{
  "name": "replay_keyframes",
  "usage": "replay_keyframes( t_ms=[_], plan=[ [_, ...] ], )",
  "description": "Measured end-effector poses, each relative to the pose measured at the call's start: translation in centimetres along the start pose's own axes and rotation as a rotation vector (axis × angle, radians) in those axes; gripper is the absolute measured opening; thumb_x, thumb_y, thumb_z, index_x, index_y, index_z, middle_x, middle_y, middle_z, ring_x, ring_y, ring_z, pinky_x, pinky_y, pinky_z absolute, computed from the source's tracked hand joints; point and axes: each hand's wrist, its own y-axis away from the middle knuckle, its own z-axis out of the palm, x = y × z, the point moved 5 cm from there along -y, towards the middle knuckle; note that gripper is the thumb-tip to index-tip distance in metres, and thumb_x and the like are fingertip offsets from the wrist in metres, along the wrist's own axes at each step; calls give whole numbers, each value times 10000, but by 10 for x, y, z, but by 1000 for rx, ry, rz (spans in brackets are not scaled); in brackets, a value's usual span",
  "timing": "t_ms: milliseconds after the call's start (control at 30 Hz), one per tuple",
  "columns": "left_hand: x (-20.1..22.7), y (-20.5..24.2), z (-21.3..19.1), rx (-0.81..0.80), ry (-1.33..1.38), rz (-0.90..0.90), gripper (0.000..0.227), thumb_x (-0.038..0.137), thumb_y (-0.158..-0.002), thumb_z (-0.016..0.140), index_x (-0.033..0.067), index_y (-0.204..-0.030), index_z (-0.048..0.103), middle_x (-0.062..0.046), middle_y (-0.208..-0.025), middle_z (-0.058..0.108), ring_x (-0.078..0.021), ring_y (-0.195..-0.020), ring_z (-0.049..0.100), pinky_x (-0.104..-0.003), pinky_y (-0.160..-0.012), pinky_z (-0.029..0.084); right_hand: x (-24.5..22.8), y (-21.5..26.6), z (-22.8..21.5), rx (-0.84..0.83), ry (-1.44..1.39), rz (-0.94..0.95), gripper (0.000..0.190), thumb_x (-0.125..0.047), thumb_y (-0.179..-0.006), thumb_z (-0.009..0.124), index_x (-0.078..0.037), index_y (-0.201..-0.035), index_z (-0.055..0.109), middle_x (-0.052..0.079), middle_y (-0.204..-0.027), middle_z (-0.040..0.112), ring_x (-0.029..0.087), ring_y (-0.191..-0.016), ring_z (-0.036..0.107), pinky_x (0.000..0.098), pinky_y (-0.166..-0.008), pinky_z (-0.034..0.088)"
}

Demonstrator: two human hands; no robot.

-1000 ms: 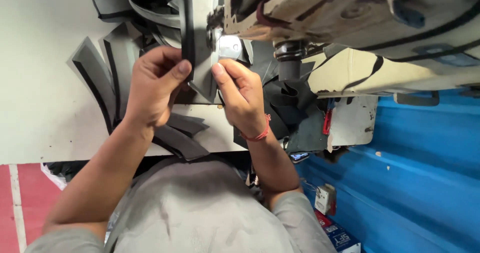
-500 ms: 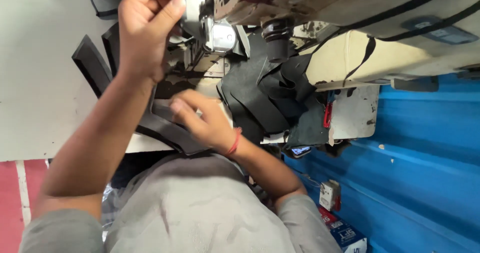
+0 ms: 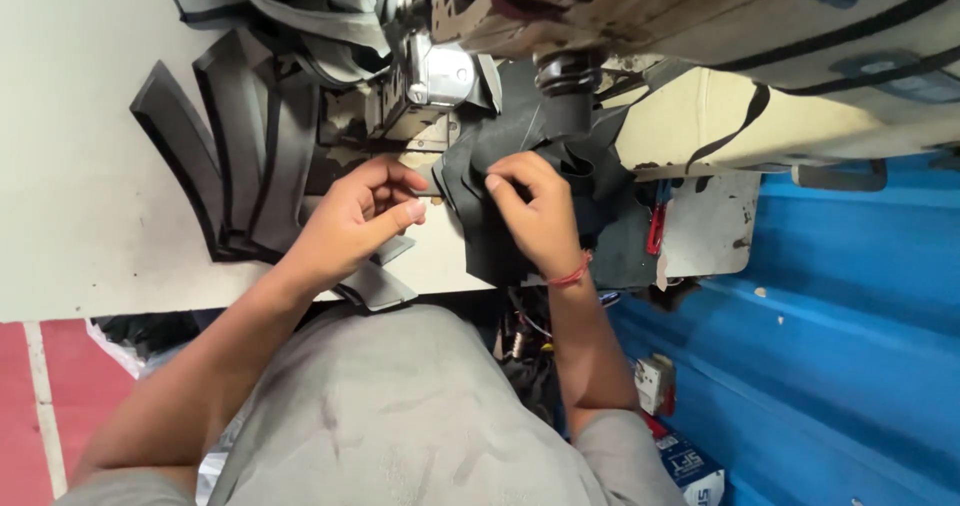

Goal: Stitching together shoe upper components using an industrial sewing machine.

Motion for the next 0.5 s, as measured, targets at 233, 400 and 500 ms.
replay_keyframes(
  t_ms=[233,400,500],
  plan=[
    [17,28,-5,68,-242,47,257,166,-931,714,48,-1147,640,7,-985,661,-70,-909,612,-242,-821,509,22,9,6,131,10,23,55,14,-858,680,48,-901,684,97,-940,721,168,-884,692,273,-821,529],
    [50,50,-3,131,-405,62,267,176,-895,750,75,-1129,674,1,-985,688,-121,-844,565,-281,-762,482,-37,10,1,320,564,-192,38,-7,-995,686,-4,-1033,691,143,-983,702,328,-911,647,397,-822,497],
    [83,67,5,191,-742,606,395,186,-814,758,42,-1167,654,-175,-1168,610,-250,-1093,516,-351,-910,448,-78,26,44,-99,343,-453,69,-79,-926,695,-73,-992,674,110,-918,702,314,-831,666,419,-732,504]
  ],
)
